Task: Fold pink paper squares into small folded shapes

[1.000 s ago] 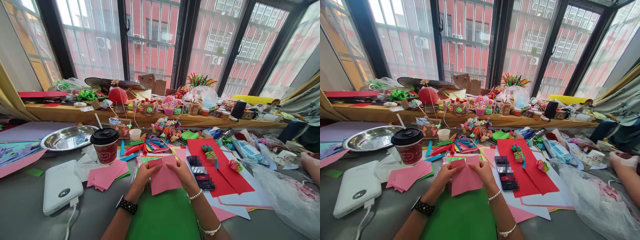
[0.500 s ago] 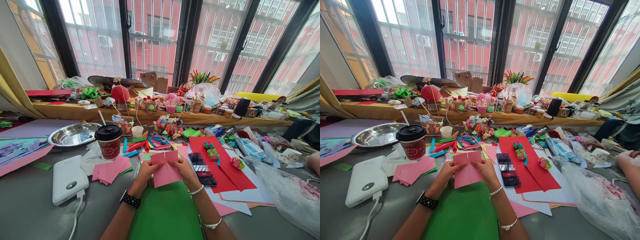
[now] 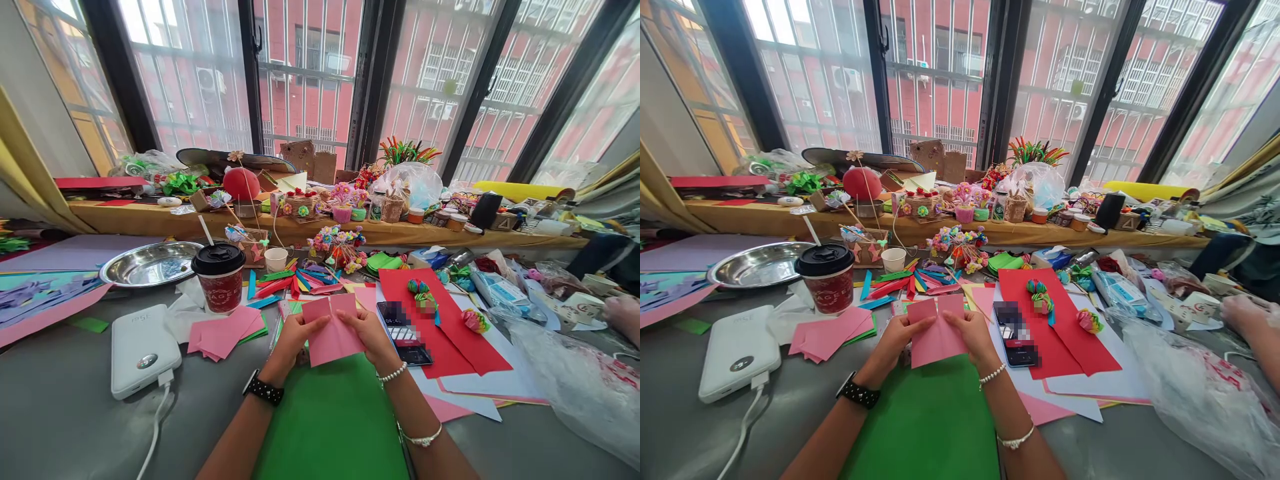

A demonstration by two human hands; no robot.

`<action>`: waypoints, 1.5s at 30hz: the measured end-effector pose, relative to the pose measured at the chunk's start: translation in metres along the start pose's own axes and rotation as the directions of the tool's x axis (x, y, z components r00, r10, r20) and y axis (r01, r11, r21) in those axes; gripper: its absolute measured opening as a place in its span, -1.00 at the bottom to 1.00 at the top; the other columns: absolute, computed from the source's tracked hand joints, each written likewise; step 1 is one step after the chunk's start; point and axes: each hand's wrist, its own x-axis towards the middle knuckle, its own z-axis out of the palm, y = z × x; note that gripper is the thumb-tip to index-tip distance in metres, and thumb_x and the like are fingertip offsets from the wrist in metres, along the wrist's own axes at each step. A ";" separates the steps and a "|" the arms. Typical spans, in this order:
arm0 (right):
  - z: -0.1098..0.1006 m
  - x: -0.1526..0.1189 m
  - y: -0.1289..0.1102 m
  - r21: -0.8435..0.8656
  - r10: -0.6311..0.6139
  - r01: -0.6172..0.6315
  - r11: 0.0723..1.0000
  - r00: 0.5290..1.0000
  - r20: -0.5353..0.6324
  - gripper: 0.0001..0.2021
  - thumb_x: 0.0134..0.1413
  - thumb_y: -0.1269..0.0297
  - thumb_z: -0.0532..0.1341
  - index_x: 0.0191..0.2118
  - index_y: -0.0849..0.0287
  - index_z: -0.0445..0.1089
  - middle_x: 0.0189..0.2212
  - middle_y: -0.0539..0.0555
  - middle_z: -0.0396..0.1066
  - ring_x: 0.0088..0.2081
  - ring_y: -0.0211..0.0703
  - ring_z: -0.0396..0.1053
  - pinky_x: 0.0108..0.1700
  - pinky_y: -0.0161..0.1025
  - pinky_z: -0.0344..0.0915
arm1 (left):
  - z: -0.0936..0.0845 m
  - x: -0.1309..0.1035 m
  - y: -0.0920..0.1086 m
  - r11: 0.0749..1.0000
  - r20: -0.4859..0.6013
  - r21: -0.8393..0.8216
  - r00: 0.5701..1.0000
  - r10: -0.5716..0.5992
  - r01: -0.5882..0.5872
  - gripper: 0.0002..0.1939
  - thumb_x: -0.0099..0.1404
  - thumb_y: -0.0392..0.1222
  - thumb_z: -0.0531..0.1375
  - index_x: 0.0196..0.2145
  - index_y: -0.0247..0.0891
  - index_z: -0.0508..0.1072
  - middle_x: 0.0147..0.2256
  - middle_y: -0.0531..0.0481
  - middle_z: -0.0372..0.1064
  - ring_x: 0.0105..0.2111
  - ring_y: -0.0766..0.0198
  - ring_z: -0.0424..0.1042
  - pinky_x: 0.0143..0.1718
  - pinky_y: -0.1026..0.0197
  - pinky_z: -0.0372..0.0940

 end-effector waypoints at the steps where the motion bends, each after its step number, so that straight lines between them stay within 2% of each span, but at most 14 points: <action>1: 0.000 0.000 0.000 0.002 -0.002 0.002 1.000 1.000 -0.001 -0.65 -0.40 0.11 0.28 -0.43 0.28 0.40 -0.53 0.06 0.43 -0.53 -0.19 0.34 -0.46 -0.28 0.25 | 0.001 0.000 0.000 1.000 -0.001 -0.004 1.000 -0.001 0.001 -0.59 -0.22 -0.05 0.27 -0.42 -0.43 0.46 -0.41 -0.14 0.43 -0.44 0.21 0.37 -0.47 0.30 0.24; 7: 0.000 0.000 0.001 -0.041 -0.043 0.044 0.998 0.999 0.007 -0.65 -0.37 0.10 0.27 -0.42 0.27 0.40 -0.51 0.07 0.43 -0.52 -0.19 0.35 -0.47 -0.29 0.24 | 0.000 0.000 -0.001 0.999 0.000 0.006 0.999 -0.043 0.043 -0.59 -0.20 -0.04 0.27 -0.41 -0.40 0.45 -0.44 -0.12 0.44 -0.48 0.22 0.38 -0.52 0.31 0.23; 12: 0.002 0.000 0.003 -0.115 -0.104 0.100 0.988 0.994 -0.031 -0.63 -0.41 0.08 0.28 -0.44 0.27 0.40 -0.51 0.07 0.42 -0.51 -0.16 0.34 -0.50 -0.31 0.23 | -0.005 0.003 -0.004 0.997 0.030 0.011 0.997 -0.071 0.071 -0.60 -0.24 -0.06 0.28 -0.42 -0.39 0.46 -0.45 -0.11 0.44 -0.48 0.21 0.39 -0.52 0.30 0.24; 22: 0.006 0.003 0.006 0.011 -0.008 0.008 1.000 0.999 -0.033 -0.60 -0.44 0.09 0.29 -0.40 0.29 0.40 -0.48 0.11 0.44 -0.48 -0.14 0.36 -0.42 -0.25 0.27 | -0.005 0.005 -0.006 0.999 -0.016 0.000 0.999 -0.032 0.032 -0.58 -0.23 -0.07 0.29 -0.40 -0.39 0.45 -0.39 -0.11 0.44 -0.42 0.20 0.39 -0.47 0.31 0.25; 29: 0.001 0.003 0.004 -0.149 -0.091 0.092 0.984 0.996 0.019 -0.61 -0.43 0.06 0.28 -0.44 0.29 0.40 -0.49 0.09 0.43 -0.46 -0.13 0.35 -0.46 -0.29 0.24 | -0.006 0.007 -0.006 0.999 -0.043 0.023 0.998 -0.039 0.040 -0.57 -0.23 -0.03 0.28 -0.40 -0.39 0.44 -0.41 -0.12 0.44 -0.48 0.22 0.39 -0.55 0.32 0.23; 32: 0.000 0.003 0.005 -0.201 -0.145 0.136 0.970 0.989 -0.033 -0.65 -0.42 0.08 0.28 -0.49 0.30 0.40 -0.54 0.07 0.42 -0.52 -0.18 0.32 -0.51 -0.32 0.20 | -0.007 0.007 -0.008 0.997 0.000 0.034 0.998 -0.063 0.063 -0.57 -0.22 -0.03 0.28 -0.41 -0.40 0.44 -0.44 -0.13 0.44 -0.52 0.24 0.38 -0.58 0.33 0.21; 35: 0.000 0.005 0.005 -0.150 -0.154 0.146 0.978 0.987 -0.044 -0.67 -0.40 0.12 0.28 -0.48 0.30 0.41 -0.54 0.06 0.42 -0.53 -0.21 0.31 -0.50 -0.32 0.19 | -0.007 0.008 -0.010 0.998 0.059 0.040 0.997 -0.054 0.052 -0.57 -0.22 -0.03 0.27 -0.41 -0.43 0.45 -0.45 -0.13 0.44 -0.50 0.24 0.38 -0.53 0.31 0.22; 40: 0.002 0.004 0.006 0.013 -0.056 0.055 0.998 0.998 0.021 -0.69 -0.40 0.14 0.29 -0.48 0.30 0.41 -0.52 0.09 0.43 -0.52 -0.21 0.33 -0.43 -0.28 0.23 | -0.009 0.009 -0.011 1.000 0.057 -0.008 0.998 -0.029 0.029 -0.60 -0.20 -0.06 0.27 -0.42 -0.43 0.45 -0.43 -0.13 0.43 -0.49 0.27 0.37 -0.49 0.32 0.22; 42: 0.002 0.004 0.007 0.025 -0.037 0.036 0.999 0.999 0.027 -0.69 -0.40 0.15 0.29 -0.49 0.30 0.41 -0.53 0.09 0.43 -0.52 -0.21 0.33 -0.43 -0.28 0.23 | -0.009 0.009 -0.012 0.999 0.059 -0.017 0.998 -0.033 0.034 -0.60 -0.20 -0.07 0.27 -0.41 -0.43 0.45 -0.44 -0.13 0.43 -0.51 0.28 0.36 -0.51 0.32 0.22; 45: 0.001 0.004 0.008 -0.025 -0.075 0.075 0.997 0.997 0.005 -0.69 -0.40 0.15 0.29 -0.47 0.29 0.40 -0.53 0.07 0.42 -0.53 -0.22 0.33 -0.47 -0.31 0.21 | -0.008 0.009 -0.012 0.999 0.049 -0.005 0.998 -0.050 0.051 -0.58 -0.21 -0.06 0.28 -0.40 -0.43 0.44 -0.46 -0.13 0.43 -0.53 0.28 0.36 -0.54 0.31 0.21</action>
